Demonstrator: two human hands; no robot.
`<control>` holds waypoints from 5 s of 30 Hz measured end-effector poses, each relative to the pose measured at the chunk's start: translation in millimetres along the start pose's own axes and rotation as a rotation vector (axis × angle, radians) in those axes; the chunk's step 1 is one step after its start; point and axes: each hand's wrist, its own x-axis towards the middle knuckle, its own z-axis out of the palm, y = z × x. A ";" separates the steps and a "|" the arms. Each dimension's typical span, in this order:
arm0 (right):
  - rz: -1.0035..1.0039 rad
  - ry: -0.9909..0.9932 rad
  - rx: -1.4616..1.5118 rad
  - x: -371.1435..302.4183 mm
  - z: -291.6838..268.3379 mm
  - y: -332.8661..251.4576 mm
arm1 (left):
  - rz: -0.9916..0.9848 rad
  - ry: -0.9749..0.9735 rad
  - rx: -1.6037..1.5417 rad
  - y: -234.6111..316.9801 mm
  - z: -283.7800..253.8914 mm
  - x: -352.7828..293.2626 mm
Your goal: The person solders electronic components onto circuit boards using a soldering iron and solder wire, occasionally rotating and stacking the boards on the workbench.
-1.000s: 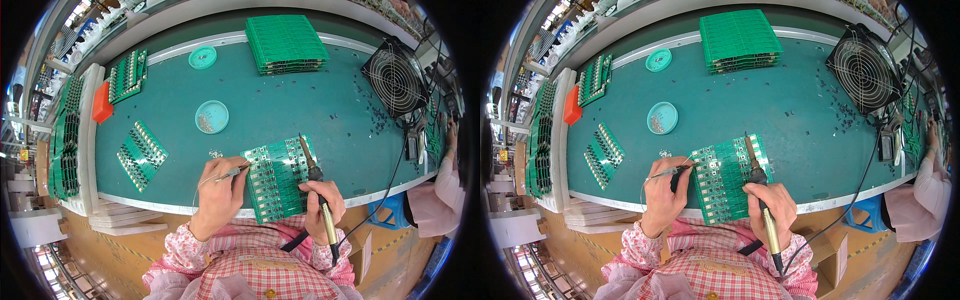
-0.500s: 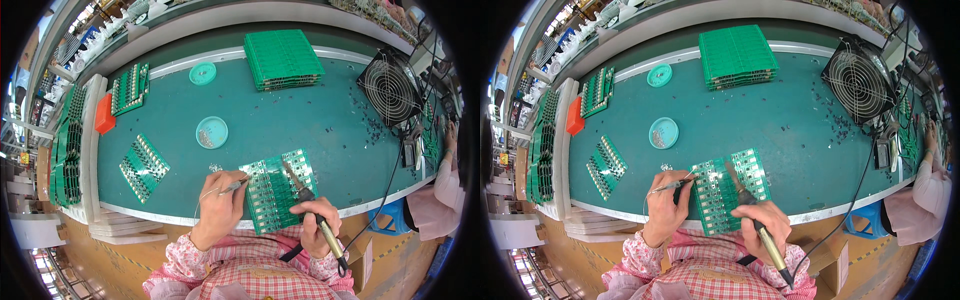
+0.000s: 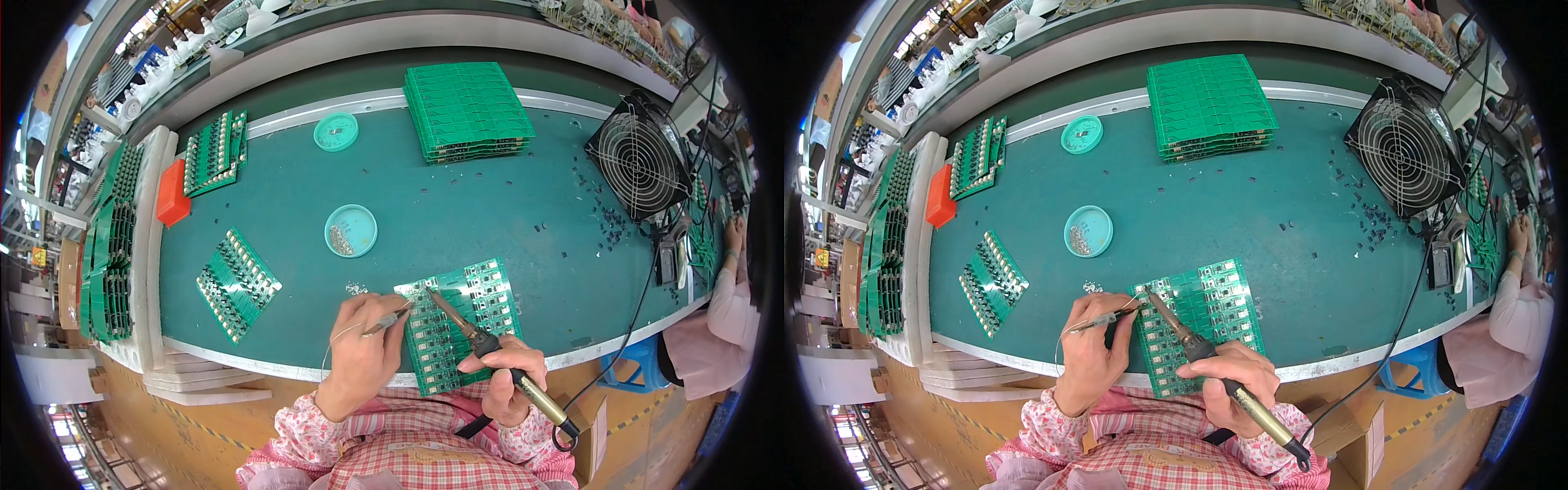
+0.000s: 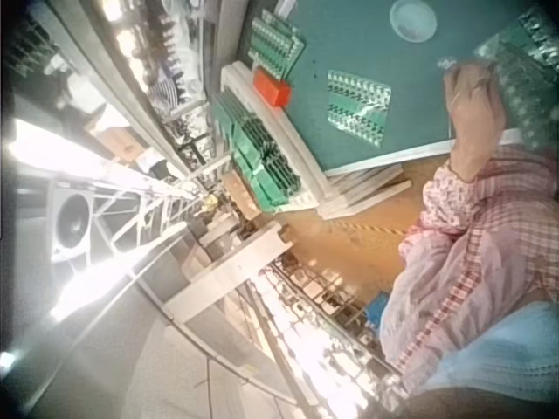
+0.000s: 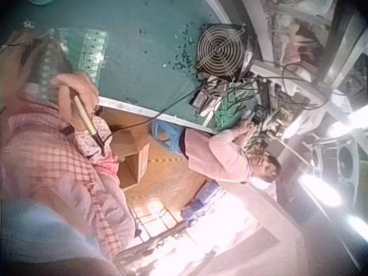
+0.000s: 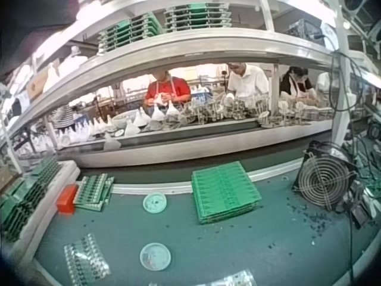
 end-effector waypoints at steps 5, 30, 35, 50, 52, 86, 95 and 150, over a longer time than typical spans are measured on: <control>0.006 0.014 0.022 -0.8 0.5 -0.2 | -0.001 -0.009 -0.004 0.4 0.4 0.1; 0.253 -0.147 -0.145 6.2 2.7 -6.3 | 0.022 -0.026 0.044 3.8 -1.2 3.3; 0.134 -0.231 -0.195 11.2 0.2 -5.1 | 0.034 -0.034 0.055 2.8 -1.7 4.8; 0.133 -0.134 -0.195 5.5 -5.3 -13.3 | 0.072 -0.035 0.076 2.8 -0.5 4.4; 0.095 -0.112 -0.241 3.1 -5.5 -11.2 | 0.072 -0.028 0.079 1.8 0.1 4.2; 0.010 -0.159 -0.750 1.1 11.3 0.9 | -0.303 0.101 -0.037 -24.2 -30.3 -26.2; 0.011 -0.154 -0.744 -0.1 10.7 1.0 | -0.216 0.088 0.054 -25.1 -29.7 -25.0; 0.028 0.015 0.054 -9.9 5.0 -0.4 | -0.044 0.014 -0.025 0.0 2.2 -5.5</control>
